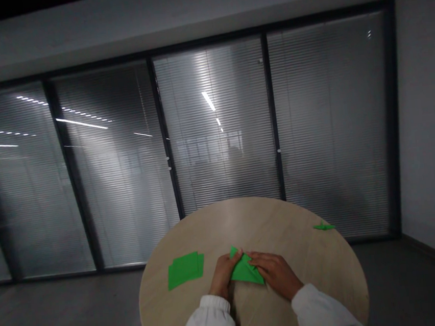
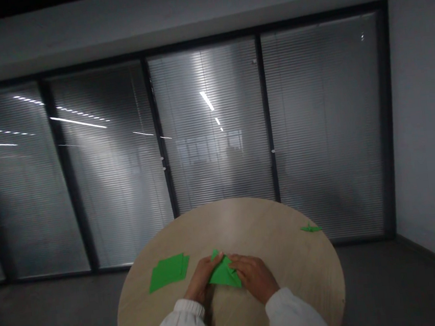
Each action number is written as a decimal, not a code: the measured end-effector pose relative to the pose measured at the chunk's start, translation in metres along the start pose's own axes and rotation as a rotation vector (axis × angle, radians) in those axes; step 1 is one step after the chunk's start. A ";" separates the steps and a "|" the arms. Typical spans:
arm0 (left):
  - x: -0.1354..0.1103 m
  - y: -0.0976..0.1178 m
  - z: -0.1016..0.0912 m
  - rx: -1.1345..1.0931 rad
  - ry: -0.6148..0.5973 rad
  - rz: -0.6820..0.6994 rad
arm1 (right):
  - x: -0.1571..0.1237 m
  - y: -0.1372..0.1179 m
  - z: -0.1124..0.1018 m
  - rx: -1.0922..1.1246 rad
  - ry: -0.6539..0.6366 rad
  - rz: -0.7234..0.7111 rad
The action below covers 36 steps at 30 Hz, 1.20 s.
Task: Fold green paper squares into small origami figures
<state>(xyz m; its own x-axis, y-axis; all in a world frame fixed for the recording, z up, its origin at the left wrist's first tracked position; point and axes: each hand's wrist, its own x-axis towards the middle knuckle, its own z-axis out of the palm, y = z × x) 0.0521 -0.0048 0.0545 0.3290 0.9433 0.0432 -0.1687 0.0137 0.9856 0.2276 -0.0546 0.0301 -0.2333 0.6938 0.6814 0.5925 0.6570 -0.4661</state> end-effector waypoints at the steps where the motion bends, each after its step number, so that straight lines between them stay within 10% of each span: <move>1: 0.001 -0.001 -0.001 0.004 -0.013 0.004 | 0.000 0.000 0.000 -0.001 -0.004 -0.007; 8: 0.002 0.000 0.001 0.048 0.095 0.081 | 0.000 -0.004 0.004 -0.002 -0.014 0.000; 15: 0.001 -0.002 0.006 0.114 0.029 0.150 | 0.005 0.014 0.017 0.519 0.057 0.446; 26: 0.005 -0.006 0.007 0.162 0.062 0.136 | 0.007 0.027 0.024 0.721 0.055 0.556; 36: 0.003 -0.005 0.007 0.106 -0.123 0.184 | 0.005 0.016 0.013 0.843 0.170 0.705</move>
<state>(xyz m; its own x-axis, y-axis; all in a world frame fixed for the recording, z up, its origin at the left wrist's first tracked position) 0.0602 -0.0042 0.0513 0.4137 0.8791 0.2367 -0.1398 -0.1956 0.9707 0.2256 -0.0368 0.0189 0.0962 0.9839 0.1506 -0.1785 0.1659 -0.9698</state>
